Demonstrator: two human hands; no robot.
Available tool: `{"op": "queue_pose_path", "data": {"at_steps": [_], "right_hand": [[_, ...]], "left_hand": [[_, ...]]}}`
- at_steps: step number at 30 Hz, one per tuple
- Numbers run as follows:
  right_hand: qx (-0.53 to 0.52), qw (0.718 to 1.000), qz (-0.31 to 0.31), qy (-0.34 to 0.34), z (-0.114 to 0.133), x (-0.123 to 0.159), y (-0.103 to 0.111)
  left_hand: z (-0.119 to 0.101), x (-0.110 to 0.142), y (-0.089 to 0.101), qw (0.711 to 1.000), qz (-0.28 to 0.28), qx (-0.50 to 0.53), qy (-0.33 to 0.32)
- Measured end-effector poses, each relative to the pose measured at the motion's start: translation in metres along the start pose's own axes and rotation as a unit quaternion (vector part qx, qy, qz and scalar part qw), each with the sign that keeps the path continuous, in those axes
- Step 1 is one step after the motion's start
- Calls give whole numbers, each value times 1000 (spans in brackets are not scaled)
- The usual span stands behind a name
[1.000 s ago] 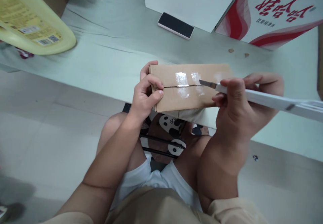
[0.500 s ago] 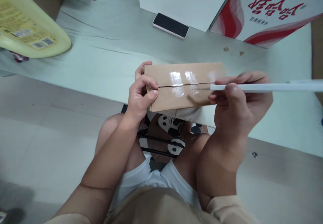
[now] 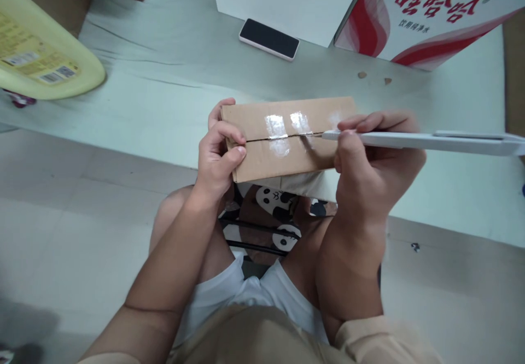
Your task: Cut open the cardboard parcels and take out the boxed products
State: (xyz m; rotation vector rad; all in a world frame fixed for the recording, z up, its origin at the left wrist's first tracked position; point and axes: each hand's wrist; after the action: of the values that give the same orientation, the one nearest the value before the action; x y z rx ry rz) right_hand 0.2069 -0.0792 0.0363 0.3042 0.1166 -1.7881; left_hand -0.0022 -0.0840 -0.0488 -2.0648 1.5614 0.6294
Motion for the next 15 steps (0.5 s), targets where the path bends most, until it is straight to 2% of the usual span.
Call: {"op": "queue_pose_path", "data": {"at_steps": [3, 6, 9, 15], "right_hand": [[-51, 997, -57, 20, 2, -4, 3], [-99, 991, -94, -2, 4, -13, 10], [-114, 988, -99, -36, 3, -22, 17], [-108, 990, -81, -50, -1, -24, 22]], "left_hand": [[-2, 1, -1, 1000, -7, 1, 8], [-4, 1, -1, 1000, -8, 0, 12], [-4, 1, -2, 1000, -14, 2, 15], [1, 0, -2, 1000, -20, -9, -10]]}}
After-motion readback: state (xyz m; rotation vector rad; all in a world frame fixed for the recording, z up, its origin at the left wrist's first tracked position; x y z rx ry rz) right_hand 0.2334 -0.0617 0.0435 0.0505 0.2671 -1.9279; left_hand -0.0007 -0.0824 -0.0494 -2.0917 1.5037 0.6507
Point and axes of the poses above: each hand's wrist, its own x-axis away from the middle knuckle, its own y-axis out of the back of the hand, z = x × y, and after that the axes turned 13 degrees about -y, right-handed
